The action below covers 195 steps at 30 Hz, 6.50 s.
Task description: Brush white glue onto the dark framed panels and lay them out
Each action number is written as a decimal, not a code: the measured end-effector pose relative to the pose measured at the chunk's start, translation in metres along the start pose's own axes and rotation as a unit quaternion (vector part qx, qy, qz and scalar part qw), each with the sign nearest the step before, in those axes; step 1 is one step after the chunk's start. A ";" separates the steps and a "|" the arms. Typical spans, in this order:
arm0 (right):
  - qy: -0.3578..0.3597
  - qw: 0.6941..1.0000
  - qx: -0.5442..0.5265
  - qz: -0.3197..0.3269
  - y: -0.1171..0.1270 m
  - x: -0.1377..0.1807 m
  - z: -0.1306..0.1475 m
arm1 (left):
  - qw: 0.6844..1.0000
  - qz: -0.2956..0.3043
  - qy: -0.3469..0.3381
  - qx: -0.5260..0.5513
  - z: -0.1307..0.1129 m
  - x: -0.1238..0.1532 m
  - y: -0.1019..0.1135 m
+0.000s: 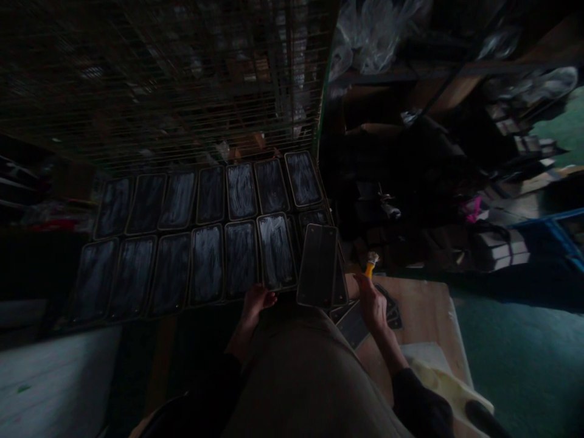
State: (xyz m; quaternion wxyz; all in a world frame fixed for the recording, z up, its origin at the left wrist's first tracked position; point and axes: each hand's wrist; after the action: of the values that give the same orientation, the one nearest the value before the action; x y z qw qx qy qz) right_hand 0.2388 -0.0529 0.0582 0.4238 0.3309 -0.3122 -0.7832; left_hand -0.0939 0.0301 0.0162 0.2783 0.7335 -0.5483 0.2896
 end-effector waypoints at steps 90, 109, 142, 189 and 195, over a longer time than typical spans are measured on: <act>0.066 0.936 -0.179 0.298 -0.014 -0.012 0.063 | 0.955 0.246 0.071 -0.151 0.048 0.023 -0.066; 0.003 0.982 -0.168 0.082 -0.063 -0.115 0.033 | 0.942 0.245 0.034 -0.226 0.041 0.029 -0.069; 0.154 0.980 0.045 0.121 -0.030 -0.085 0.023 | 0.959 0.247 0.088 -0.107 0.048 0.035 -0.066; -0.203 0.951 -0.190 0.135 0.014 0.014 0.022 | 0.940 0.296 0.055 -0.157 0.041 0.039 -0.067; -0.187 0.963 -0.188 0.050 0.014 -0.017 0.030 | 0.951 0.264 0.057 -0.151 0.043 0.040 -0.068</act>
State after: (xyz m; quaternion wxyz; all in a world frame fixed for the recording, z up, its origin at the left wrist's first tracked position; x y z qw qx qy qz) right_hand 0.2286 -0.0383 0.0903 0.4511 0.0769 -0.2489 -0.8536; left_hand -0.0136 -0.0102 0.0097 0.3300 0.4942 -0.7430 0.3079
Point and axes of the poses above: each hand's wrist, its own x-axis away from the middle knuckle, its own y-axis out of the back of the hand, z = x × y, and after that the axes turned 11 degrees about -z, right-handed
